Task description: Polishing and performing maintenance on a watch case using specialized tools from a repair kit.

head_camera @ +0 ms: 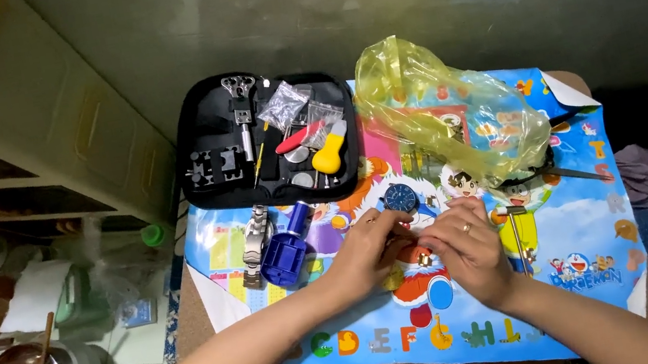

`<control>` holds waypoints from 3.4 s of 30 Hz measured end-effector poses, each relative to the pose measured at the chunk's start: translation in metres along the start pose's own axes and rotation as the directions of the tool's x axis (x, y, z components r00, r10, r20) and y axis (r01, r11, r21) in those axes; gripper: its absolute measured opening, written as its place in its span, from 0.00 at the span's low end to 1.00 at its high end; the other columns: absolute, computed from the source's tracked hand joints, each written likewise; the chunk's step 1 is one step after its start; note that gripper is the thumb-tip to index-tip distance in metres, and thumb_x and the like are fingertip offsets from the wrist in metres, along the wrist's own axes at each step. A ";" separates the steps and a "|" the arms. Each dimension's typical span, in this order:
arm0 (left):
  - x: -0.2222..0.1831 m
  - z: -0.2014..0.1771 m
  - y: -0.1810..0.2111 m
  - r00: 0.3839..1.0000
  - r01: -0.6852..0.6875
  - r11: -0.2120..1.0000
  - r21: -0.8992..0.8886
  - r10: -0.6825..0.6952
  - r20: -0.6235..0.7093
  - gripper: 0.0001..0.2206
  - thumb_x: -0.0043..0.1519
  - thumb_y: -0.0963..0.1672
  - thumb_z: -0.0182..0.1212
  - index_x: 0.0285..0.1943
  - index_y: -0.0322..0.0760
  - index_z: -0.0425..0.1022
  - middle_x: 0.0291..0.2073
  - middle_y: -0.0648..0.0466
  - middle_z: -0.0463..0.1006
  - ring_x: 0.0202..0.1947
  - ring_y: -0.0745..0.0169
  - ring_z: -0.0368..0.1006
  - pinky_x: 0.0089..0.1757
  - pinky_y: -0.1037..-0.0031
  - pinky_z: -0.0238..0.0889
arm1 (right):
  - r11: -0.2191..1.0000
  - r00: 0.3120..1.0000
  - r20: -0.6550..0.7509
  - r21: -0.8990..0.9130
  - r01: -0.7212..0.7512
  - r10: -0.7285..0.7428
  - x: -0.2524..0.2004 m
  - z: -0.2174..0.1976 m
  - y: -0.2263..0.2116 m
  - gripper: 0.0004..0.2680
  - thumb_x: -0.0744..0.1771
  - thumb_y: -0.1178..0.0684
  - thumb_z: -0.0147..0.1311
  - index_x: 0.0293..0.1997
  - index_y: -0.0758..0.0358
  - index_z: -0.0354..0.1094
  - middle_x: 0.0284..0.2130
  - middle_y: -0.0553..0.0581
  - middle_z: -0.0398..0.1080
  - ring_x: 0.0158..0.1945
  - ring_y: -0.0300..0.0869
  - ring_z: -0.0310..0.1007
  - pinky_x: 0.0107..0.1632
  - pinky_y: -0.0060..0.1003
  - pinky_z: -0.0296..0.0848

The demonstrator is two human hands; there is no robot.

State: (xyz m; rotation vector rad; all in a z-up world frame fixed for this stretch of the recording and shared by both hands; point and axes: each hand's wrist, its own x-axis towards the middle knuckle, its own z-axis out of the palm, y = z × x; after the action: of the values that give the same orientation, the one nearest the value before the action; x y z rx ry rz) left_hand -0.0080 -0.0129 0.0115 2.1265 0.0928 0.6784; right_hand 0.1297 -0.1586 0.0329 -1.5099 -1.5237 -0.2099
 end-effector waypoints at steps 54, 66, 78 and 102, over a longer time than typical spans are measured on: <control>0.012 -0.013 -0.013 0.881 0.101 0.957 -0.274 -0.213 -0.422 0.06 0.72 0.42 0.50 0.51 0.35 0.70 0.23 0.51 0.78 0.26 0.59 0.73 0.33 0.70 0.68 | 0.999 0.992 0.113 -0.014 -0.046 0.047 -0.002 -0.005 0.002 0.11 0.71 0.54 0.44 0.36 0.57 0.76 0.30 0.51 0.80 0.46 0.46 0.80 0.63 0.55 0.62; 0.014 -0.009 -0.018 0.820 0.036 0.918 -0.394 -0.253 -0.514 0.08 0.74 0.43 0.43 0.51 0.34 0.66 0.20 0.56 0.73 0.21 0.71 0.66 0.27 0.80 0.62 | 0.996 0.976 0.211 0.057 -0.065 0.051 0.000 -0.001 0.004 0.13 0.72 0.53 0.39 0.31 0.59 0.70 0.45 0.54 0.81 0.55 0.53 0.77 0.66 0.61 0.58; 0.018 -0.060 0.009 0.687 -0.013 0.798 -0.602 -0.431 -0.586 0.07 0.72 0.45 0.49 0.52 0.38 0.64 0.24 0.58 0.69 0.21 0.77 0.58 0.25 0.84 0.52 | 0.962 0.800 0.537 0.105 0.251 -0.267 0.003 0.004 -0.009 0.05 0.66 0.55 0.48 0.32 0.60 0.68 0.58 0.55 0.72 0.67 0.53 0.62 0.72 0.64 0.44; 0.012 -0.035 0.015 0.891 0.069 0.957 -0.281 -0.186 -0.414 0.07 0.72 0.44 0.51 0.49 0.35 0.70 0.21 0.48 0.79 0.21 0.56 0.72 0.27 0.71 0.64 | 0.996 0.883 0.469 0.064 -0.067 0.030 0.000 -0.043 0.013 0.17 0.72 0.43 0.32 0.42 0.54 0.75 0.52 0.53 0.78 0.64 0.53 0.68 0.68 0.62 0.51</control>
State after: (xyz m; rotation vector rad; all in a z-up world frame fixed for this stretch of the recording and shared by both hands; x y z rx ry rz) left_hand -0.0181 0.0069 0.0443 1.6700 0.3679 1.0212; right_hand 0.1615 -0.1852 0.0492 -1.6067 -1.8406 0.2648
